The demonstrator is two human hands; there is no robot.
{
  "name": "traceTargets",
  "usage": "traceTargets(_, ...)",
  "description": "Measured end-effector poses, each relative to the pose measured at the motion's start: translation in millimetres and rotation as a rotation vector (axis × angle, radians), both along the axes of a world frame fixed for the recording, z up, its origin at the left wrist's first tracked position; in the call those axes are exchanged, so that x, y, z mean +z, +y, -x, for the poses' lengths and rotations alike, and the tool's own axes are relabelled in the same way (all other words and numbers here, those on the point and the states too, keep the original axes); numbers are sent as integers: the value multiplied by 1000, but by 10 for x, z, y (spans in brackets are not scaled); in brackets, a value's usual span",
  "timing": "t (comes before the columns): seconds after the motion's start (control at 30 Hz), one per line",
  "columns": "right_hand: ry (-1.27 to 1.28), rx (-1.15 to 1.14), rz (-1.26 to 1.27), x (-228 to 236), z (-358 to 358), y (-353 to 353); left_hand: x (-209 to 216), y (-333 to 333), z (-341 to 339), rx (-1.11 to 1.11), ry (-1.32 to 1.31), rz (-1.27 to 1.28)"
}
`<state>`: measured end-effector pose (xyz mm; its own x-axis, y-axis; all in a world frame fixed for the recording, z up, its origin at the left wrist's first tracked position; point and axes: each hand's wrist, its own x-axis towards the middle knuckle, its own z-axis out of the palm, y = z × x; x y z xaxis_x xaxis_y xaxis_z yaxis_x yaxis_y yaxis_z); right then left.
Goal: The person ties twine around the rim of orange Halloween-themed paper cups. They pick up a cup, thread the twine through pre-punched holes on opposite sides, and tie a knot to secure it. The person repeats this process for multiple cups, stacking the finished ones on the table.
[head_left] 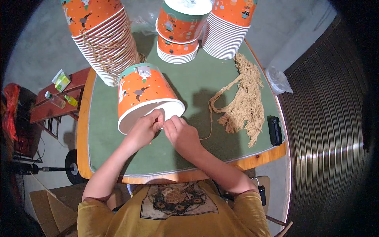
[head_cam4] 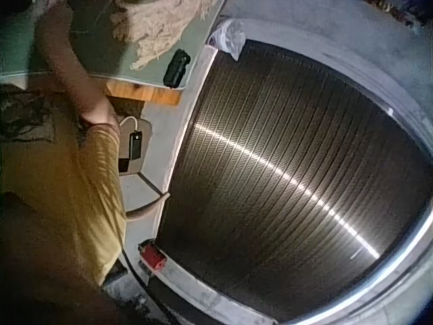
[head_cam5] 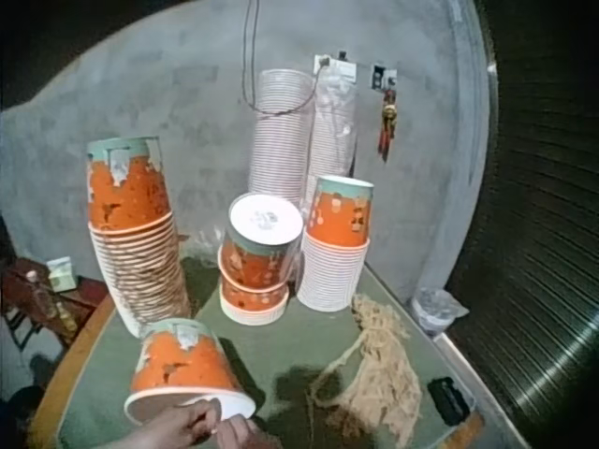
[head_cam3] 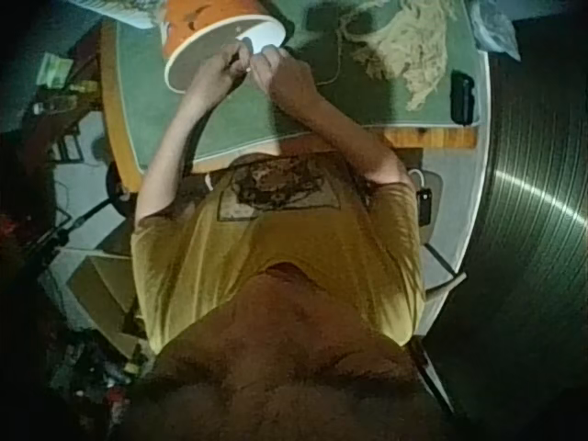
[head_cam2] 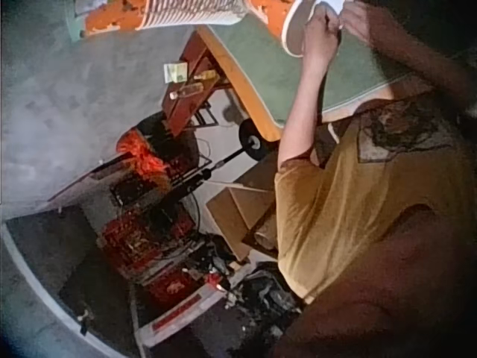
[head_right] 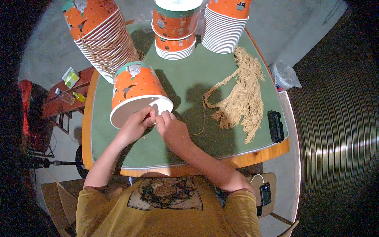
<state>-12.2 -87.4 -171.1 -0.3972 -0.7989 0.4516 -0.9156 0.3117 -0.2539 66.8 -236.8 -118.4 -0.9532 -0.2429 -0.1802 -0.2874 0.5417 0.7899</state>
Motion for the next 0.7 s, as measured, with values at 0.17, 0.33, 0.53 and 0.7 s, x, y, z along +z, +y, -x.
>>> traceTargets(0.17, -147, -1, 6, 36, -52, 10, -90, -28, -12, 10, 14, -46)
traceTargets(0.33, -463, -113, 32, -15, -70, -31, -53, -47, 4, 16, -46, -97)
traceTargets(0.53, -428, -125, -108, 11, -57, -67, -63, -48, 9, 27, -68, -73)
traceTargets(0.7, -413, -135, -72, 26, -11, -103, -97, -68, 21, 38, -78, -58)
